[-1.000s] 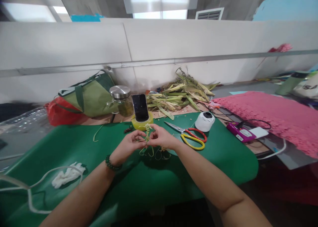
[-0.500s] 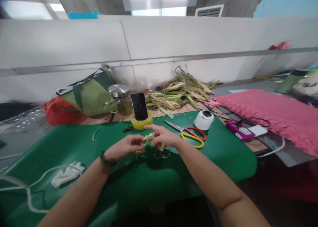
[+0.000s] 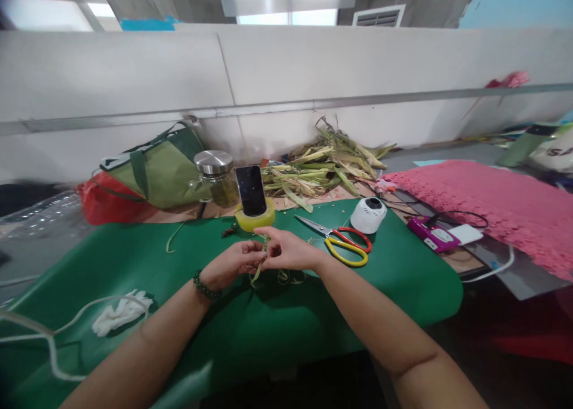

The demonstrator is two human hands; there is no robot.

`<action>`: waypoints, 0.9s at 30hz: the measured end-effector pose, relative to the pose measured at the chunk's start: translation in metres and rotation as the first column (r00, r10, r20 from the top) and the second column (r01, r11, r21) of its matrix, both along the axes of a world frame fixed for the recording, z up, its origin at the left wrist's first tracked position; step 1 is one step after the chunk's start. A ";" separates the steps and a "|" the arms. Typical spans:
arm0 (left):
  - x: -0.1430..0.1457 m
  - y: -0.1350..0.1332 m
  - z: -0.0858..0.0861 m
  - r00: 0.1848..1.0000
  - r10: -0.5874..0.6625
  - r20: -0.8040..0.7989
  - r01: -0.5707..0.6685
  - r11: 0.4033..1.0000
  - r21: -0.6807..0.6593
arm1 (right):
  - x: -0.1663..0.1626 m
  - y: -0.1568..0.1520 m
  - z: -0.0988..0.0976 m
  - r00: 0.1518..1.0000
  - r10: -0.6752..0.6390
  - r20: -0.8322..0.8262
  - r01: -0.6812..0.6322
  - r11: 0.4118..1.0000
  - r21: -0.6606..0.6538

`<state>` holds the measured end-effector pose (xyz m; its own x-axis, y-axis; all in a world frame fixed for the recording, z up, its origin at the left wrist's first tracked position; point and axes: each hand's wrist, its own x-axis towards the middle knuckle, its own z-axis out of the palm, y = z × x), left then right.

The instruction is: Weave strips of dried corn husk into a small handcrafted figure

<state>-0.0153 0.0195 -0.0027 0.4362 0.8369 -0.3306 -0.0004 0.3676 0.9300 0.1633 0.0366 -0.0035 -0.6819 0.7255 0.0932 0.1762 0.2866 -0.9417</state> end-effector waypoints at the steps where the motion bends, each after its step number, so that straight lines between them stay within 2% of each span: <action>1: 0.000 0.000 0.000 1.000 0.017 0.009 -0.017 1.000 -0.008 | 0.002 0.001 0.001 1.000 -0.005 0.011 0.005 1.000 0.009; 6: -0.003 -0.002 0.008 0.996 0.084 0.027 -0.085 0.995 0.041 | 0.012 0.010 0.005 0.988 -0.124 -0.090 0.126 0.992 0.010; 9: -0.005 -0.004 0.014 0.997 0.080 0.020 -0.081 0.995 0.058 | 0.014 0.012 0.006 0.983 -0.137 -0.119 0.135 0.991 -0.022; 14: -0.008 -0.004 0.017 0.999 0.049 -0.006 -0.048 0.993 0.103 | 0.015 0.011 0.008 0.980 -0.100 -0.173 0.085 0.992 -0.088; 19: -0.010 -0.007 0.024 0.999 -0.044 0.024 0.040 0.990 0.134 | 0.023 0.010 0.011 0.967 0.000 -0.254 -0.061 0.971 -0.233; 21: -0.011 -0.008 0.026 0.997 -0.074 0.021 0.072 0.991 0.115 | 0.025 0.009 0.012 0.947 0.000 -0.321 -0.094 0.956 -0.277; 23: -0.012 -0.008 0.026 0.998 -0.052 0.023 0.050 0.994 0.099 | 0.025 0.010 0.012 0.909 -0.066 -0.413 -0.075 0.945 -0.317; 25: -0.011 -0.006 0.024 1.000 0.022 0.014 -0.023 0.994 0.107 | 0.022 0.013 0.012 0.854 -0.189 -0.485 -0.007 0.927 -0.374; 27: -0.008 -0.005 0.020 0.994 0.112 -0.006 -0.110 0.984 0.136 | 0.017 0.016 0.009 0.818 -0.319 -0.479 0.092 0.894 -0.439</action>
<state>-0.0236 0.0149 0.0169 0.3340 0.9174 -0.2162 -0.0209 0.2365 0.9714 0.1807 0.0526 0.0060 -0.4377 0.8957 0.0792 -0.3648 -0.0964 -0.9261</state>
